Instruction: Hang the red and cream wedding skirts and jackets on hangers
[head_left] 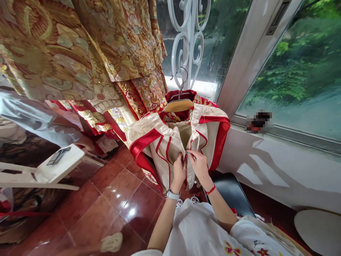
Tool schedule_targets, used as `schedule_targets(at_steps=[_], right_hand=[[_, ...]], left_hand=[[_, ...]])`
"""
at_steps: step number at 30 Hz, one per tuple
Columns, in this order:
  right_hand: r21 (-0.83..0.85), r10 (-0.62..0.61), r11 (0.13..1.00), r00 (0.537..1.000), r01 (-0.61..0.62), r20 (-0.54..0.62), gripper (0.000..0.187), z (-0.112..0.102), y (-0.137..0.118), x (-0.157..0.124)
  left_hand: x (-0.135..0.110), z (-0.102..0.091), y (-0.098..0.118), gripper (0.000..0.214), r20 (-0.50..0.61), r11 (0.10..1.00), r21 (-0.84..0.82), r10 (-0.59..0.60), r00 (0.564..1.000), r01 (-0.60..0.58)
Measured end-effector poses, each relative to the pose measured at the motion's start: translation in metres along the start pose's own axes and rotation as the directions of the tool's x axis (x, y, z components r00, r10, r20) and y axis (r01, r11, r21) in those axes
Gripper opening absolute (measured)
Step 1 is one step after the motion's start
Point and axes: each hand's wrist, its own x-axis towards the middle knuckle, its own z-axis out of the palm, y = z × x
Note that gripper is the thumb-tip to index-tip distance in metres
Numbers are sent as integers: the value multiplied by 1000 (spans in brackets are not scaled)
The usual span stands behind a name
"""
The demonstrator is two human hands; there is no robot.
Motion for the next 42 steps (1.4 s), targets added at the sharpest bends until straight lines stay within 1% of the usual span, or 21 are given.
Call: schedule_targets(at_steps=[4,6,9,12,15,18,21,23,25,27,29,32,33,35,38,40,42], right_hand=[[14,-73,997,991,75,-109,27,2,7,-2],[2,-113,994,985,114,-128,29,1,10,0],[-60,-186,981,981,183,-56,30,-6,10,12],[-200,-235,951,972,235,27,28,-18,3,32],[-283,-261,923,964,262,42,27,-29,-9,55],[-268,-288,918,956,292,55,26,-33,-19,68],[-204,-277,940,961,275,20,23,-30,-24,64],[-144,-251,960,967,242,-49,20,-25,-23,57],[-82,-217,975,966,207,-139,18,-16,-21,50],[-33,-173,985,964,169,-203,16,-7,-18,45],[19,-129,991,974,135,-188,13,0,-15,43],[135,-95,985,990,109,-108,14,4,-9,40],[174,-94,979,991,110,-100,15,4,-8,40],[219,-99,968,987,125,-126,18,3,-5,39],[185,-109,971,969,152,-223,19,2,-6,41],[90,-117,985,950,149,-290,20,2,-11,45],[-35,-149,989,934,145,-325,22,2,-18,52]], left_hand=[[-3,0,1,26,13,1000,-8,6,1000,-6],[-3,-1,0,27,6,1000,9,9,1000,-9],[-2,-1,1,23,1,999,41,-4,1000,4],[0,-2,5,18,15,999,44,-14,1000,13],[-1,-2,6,17,-1,1000,29,-3,1000,3],[-1,-3,9,17,-22,999,45,-8,1000,9],[4,-9,21,17,-38,994,108,-32,999,36],[12,-13,33,21,-68,991,131,-27,997,36],[22,-16,44,24,-81,992,121,-10,997,20],[31,-17,50,22,-79,995,99,13,997,-5],[35,-17,50,22,-91,996,81,38,995,-30],[33,-16,42,20,-99,997,42,75,992,-71],[31,-17,40,19,-95,996,23,85,992,-83],[28,-17,37,19,-94,995,-6,103,990,-104],[26,-17,37,19,-110,991,-29,126,986,-130],[27,-17,37,18,-115,989,-43,133,984,-139],[27,-17,38,16,-108,988,-68,133,985,-141]])
